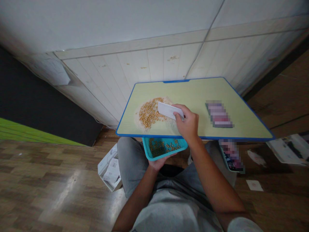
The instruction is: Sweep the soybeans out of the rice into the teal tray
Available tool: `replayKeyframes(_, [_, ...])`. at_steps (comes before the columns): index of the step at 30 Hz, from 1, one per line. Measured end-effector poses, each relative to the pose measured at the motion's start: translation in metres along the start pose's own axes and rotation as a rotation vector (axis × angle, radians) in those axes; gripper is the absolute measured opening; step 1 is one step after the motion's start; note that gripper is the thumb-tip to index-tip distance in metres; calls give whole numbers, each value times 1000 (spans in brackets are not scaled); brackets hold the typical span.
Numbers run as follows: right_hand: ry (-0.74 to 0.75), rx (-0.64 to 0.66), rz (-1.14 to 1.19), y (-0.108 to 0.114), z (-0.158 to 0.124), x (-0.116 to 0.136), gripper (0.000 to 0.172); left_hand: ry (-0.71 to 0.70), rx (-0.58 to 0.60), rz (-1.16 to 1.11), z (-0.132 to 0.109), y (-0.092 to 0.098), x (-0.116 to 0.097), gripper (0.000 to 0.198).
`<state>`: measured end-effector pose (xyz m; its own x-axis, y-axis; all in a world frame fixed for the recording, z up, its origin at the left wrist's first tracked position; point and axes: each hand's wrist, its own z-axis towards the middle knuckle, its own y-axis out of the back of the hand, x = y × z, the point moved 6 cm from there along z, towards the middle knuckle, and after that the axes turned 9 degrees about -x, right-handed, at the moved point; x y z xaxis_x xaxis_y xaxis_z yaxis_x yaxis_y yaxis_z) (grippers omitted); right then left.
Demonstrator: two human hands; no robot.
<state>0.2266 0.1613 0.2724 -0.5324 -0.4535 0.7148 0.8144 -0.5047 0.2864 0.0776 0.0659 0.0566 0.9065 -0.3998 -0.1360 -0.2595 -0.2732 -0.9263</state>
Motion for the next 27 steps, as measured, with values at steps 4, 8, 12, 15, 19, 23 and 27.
replayKeyframes(4, [9, 2, -8, 1, -2, -1, 32, 0, 36, 18, -1, -4, 1, 89])
replayKeyframes(8, [8, 1, -10, 2, -3, -1, 32, 7, 39, 13, -1, -6, 1, 89])
replayKeyframes(12, [1, 3, -10, 2, -3, -1, 32, 12, 5, -18, -1, -6, 1, 91])
replayKeyframes(15, [-6, 8, -5, 2, -3, -1, 33, 15, 4, -24, -1, -6, 1, 90])
replayKeyframes(19, [0, 9, 1, 3, -3, -1, 32, 22, -19, -35, -1, -4, 3, 90])
replayKeyframes(23, [18, -5, 1, 3, -3, -1, 32, 21, -36, -45, 0, -3, 3, 92])
replayKeyframes(27, [38, -20, 20, 3, -3, -1, 31, 9, -36, -48, 0, -2, 1, 90])
